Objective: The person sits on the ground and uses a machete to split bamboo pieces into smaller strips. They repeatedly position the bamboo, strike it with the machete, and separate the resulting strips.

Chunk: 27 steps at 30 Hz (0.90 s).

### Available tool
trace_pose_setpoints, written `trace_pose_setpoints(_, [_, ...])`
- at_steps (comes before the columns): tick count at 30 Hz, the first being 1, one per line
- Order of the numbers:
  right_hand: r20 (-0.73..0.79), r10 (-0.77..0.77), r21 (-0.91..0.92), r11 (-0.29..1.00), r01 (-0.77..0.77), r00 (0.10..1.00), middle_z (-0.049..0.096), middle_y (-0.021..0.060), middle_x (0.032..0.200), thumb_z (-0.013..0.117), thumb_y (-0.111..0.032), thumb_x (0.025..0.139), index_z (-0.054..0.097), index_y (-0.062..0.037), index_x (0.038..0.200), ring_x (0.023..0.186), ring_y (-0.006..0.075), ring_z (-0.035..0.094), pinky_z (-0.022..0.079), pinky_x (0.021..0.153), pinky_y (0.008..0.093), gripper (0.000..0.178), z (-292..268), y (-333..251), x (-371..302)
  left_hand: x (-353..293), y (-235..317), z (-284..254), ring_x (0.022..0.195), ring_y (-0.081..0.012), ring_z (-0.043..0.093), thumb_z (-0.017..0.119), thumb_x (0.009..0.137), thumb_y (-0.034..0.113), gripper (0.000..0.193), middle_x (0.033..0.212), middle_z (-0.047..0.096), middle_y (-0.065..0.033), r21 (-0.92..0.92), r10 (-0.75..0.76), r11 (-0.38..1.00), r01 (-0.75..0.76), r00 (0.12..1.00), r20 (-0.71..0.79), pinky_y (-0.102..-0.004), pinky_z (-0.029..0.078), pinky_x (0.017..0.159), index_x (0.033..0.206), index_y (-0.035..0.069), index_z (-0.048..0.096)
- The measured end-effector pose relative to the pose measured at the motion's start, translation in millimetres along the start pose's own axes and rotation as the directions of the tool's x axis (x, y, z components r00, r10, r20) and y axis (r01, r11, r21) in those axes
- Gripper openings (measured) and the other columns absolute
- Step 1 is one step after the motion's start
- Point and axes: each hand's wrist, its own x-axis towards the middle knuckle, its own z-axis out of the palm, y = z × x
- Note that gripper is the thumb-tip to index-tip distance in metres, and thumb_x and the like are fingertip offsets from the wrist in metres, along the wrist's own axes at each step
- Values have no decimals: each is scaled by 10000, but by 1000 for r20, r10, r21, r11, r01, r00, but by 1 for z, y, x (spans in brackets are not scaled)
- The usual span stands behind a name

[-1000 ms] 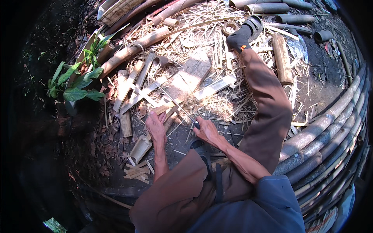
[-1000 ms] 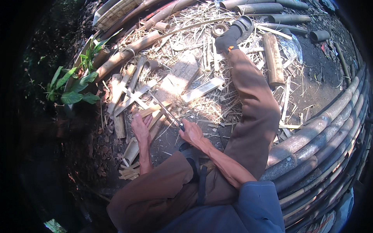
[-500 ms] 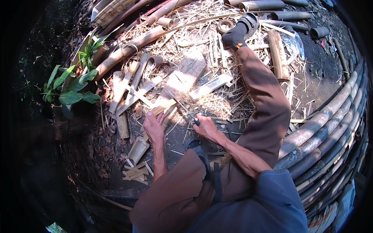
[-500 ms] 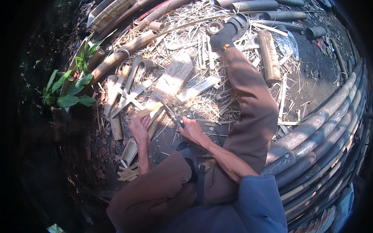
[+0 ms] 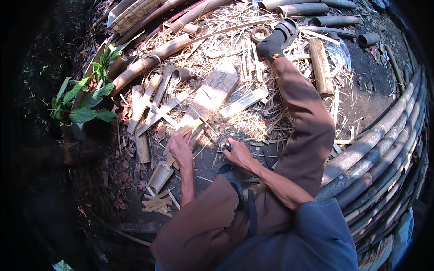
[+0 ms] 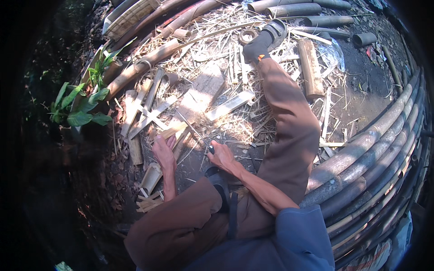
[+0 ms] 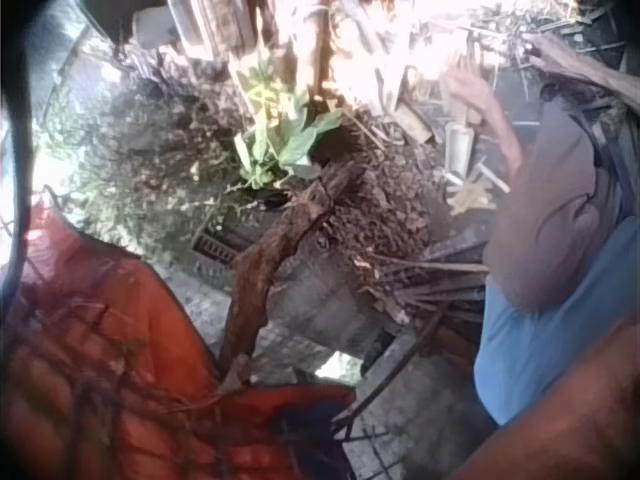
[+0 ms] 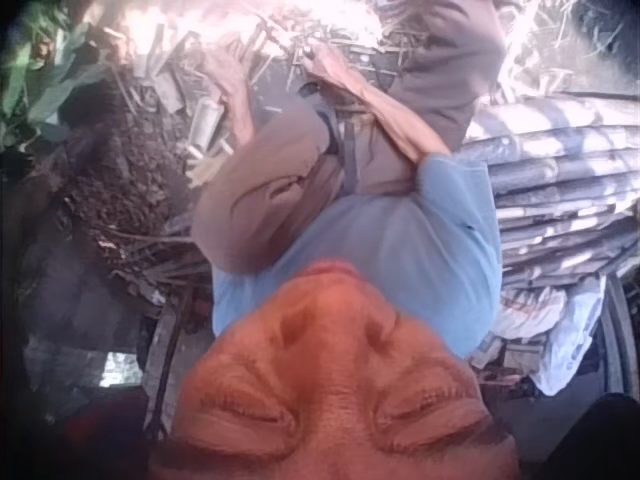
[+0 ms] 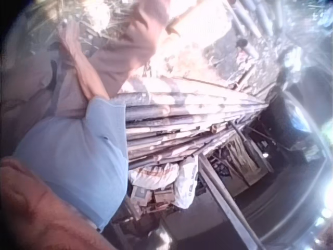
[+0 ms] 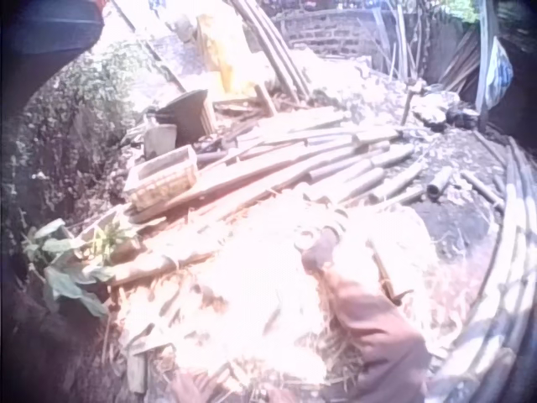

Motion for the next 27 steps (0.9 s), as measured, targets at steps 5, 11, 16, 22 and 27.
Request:
trace_pose_setpoints(5, [-123,25,61,998,-17,992,613,257,694,656,-195,805,578,-3,1012,703,408,650,499,638,468,293,1,22,2,1,3,10,1029,-409,640,338,1046,277,524,1107,585,-303,-29,-32,999,32,999,12,-423,564,910,1152,-217,475])
trace_pose_setpoints(11, [-136,-54,-60,997,46,989,625,257,706,661,-193,794,587,5,1028,715,431,644,504,654,489,315,0,35,5,-5,10,15,1039,-415,634,331,1047,289,533,1117,580,-307,-2,-39,999,39,999,15,-422,558,917,1154,-211,479])
trace_pose_setpoints(16, [-54,12,-30,999,-14,998,626,256,704,636,-203,802,595,23,1012,713,444,637,507,677,489,312,-2,20,0,4,-6,3,1039,-414,634,336,1044,294,545,1118,573,-321,23,6,1000,-6,1000,-3,-430,563,907,1165,-217,479])
trace_pose_setpoints(22, [-51,-72,-67,995,69,996,624,261,733,638,-202,804,588,10,996,759,443,639,493,681,501,290,-2,2,-21,-6,-4,7,1019,-407,642,337,1044,282,558,1087,579,-327,7,18,1000,-18,1000,0,-417,579,893,1138,-251,470])
trace_pose_setpoints(27, [-67,82,-41,996,-84,994,642,257,779,656,-215,803,586,-9,1009,799,436,647,498,708,504,300,3,22,-4,-2,1,9,1010,-401,647,338,1044,273,546,1079,582,-324,35,26,999,-26,1000,-6,-414,581,891,1108,-251,476])
